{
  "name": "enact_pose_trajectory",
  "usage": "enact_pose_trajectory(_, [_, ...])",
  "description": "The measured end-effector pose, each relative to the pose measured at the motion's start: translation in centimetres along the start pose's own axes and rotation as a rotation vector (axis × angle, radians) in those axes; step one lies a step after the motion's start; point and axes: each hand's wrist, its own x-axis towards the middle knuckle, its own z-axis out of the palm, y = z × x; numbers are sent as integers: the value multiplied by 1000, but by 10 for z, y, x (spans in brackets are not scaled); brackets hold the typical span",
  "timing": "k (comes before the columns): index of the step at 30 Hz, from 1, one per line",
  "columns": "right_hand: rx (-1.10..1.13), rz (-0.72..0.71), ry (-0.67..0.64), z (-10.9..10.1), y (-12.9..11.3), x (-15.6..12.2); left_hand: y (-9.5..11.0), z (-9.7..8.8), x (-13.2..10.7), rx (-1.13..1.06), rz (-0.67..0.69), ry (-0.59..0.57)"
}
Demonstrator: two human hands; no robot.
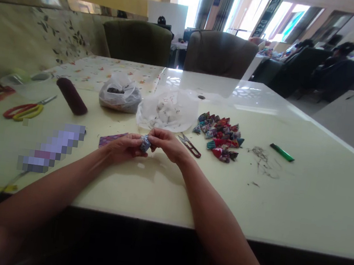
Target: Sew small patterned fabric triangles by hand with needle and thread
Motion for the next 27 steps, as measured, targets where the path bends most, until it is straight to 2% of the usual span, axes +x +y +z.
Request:
enact_pose_trajectory(3, [-23, -5, 19, 1, -1, 0, 2, 2, 0, 38, 9, 3])
enact_pose_trajectory(13, [30, 62, 110, 11, 0, 1, -5, 2, 8, 154, 153, 159])
enact_pose_trajectory(19, [53, 86, 175, 19, -1, 3, -9, 0, 13, 277, 238, 338])
enact_pose_trajectory(24, [18, 26, 229, 29, 2, 5, -13, -1, 16, 482, 357, 506])
enact_pose_trajectory(27, [-15, -21, 234, 35, 3, 6, -13, 1, 17, 575, 474, 583])
